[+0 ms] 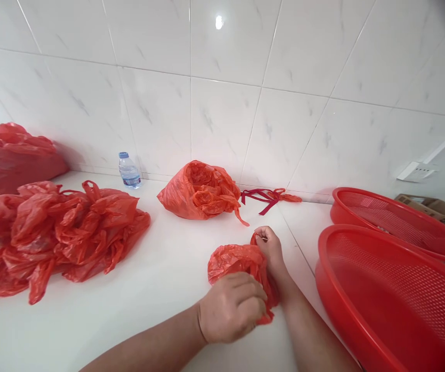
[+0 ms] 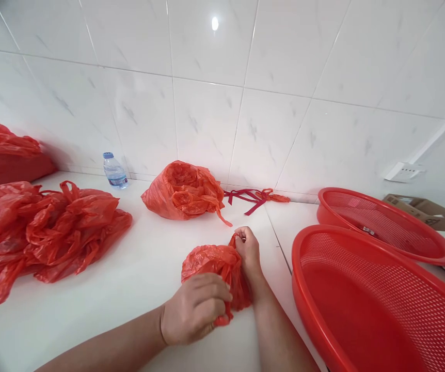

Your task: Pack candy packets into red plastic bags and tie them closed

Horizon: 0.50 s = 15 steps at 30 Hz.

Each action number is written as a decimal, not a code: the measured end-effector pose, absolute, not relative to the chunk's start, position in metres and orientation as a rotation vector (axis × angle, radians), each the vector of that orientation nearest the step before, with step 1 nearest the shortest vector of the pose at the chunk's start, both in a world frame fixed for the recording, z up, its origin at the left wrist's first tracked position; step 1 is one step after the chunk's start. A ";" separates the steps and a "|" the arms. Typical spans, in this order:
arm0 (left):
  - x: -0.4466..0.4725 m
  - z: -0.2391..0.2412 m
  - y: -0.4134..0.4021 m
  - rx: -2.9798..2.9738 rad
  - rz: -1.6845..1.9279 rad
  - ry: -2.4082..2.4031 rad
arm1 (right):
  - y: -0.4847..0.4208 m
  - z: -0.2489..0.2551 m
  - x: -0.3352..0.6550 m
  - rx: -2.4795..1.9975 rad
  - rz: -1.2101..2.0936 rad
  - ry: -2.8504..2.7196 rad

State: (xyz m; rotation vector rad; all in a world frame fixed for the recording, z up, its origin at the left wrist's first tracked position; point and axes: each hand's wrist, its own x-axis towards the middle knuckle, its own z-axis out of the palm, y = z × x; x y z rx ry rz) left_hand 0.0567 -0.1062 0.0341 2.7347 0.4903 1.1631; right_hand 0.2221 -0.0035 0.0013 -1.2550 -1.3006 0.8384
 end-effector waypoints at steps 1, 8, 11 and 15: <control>0.059 0.035 -0.111 2.759 1.107 0.465 | -0.003 0.001 0.221 -1.289 0.805 -1.327; 0.063 0.040 -0.122 2.807 1.182 0.370 | 0.003 -0.003 0.222 -1.345 0.751 -1.383; 0.068 0.035 -0.121 2.814 1.311 0.290 | 0.004 -0.004 0.223 -1.358 0.733 -1.403; 0.076 0.019 -0.121 2.942 1.266 0.330 | 0.005 -0.005 0.227 -1.343 0.747 -1.444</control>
